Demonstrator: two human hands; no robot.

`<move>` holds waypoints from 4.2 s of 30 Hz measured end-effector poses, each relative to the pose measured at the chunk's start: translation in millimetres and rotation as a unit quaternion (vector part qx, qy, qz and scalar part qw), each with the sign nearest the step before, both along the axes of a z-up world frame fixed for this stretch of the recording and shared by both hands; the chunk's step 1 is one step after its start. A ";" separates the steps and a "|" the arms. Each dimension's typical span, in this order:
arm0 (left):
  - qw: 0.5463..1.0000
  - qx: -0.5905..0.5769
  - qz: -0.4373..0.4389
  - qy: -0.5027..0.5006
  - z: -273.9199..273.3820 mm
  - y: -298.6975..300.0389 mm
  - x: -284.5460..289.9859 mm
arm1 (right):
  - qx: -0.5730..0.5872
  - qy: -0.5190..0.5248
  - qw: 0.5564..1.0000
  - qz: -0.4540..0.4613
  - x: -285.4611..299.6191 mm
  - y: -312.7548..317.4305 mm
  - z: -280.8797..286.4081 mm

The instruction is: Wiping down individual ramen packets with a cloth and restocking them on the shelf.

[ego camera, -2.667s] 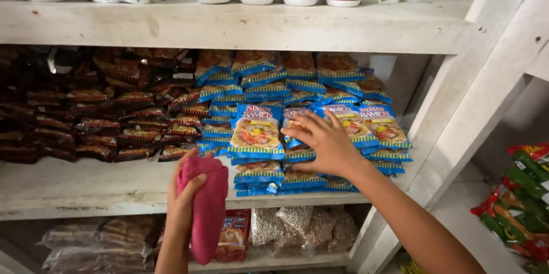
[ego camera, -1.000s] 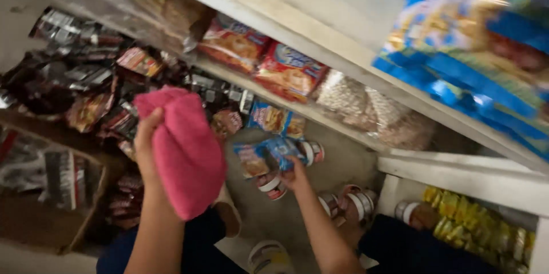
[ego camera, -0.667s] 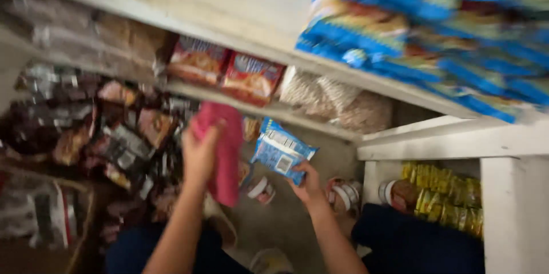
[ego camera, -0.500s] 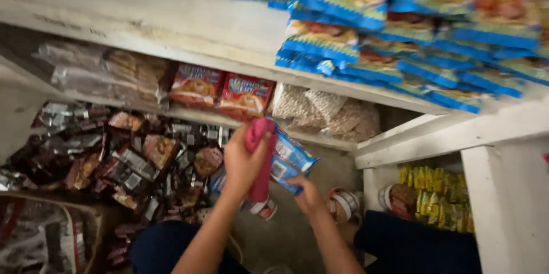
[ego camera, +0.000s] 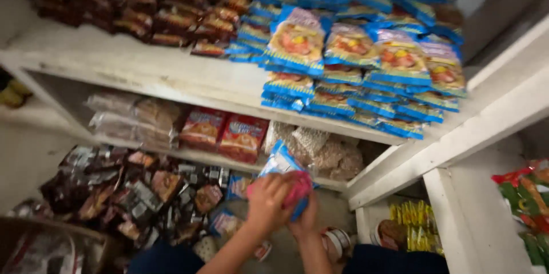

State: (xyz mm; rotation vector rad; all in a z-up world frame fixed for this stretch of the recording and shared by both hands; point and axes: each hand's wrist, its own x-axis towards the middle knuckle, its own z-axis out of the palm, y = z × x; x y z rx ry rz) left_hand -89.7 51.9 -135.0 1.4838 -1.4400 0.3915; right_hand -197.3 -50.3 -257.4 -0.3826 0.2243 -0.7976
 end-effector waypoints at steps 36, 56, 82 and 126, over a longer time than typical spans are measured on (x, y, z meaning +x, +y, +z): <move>0.995 0.071 -0.060 0.031 -11.6 21.3 21.9 | 0.000 -0.071 0.988 0.138 -4.8 17.5 15.8; 0.995 0.093 -0.002 0.035 10.9 16.7 34.2 | 0.056 0.110 0.991 -0.060 -4.9 22.3 25.2; 0.997 0.057 0.046 0.033 9.3 20.1 31.8 | 0.107 0.156 0.980 -0.055 -11.5 27.8 22.8; 0.993 0.117 -0.019 0.001 1.4 22.3 26.9 | 0.057 0.140 0.986 -0.063 -10.9 35.0 52.6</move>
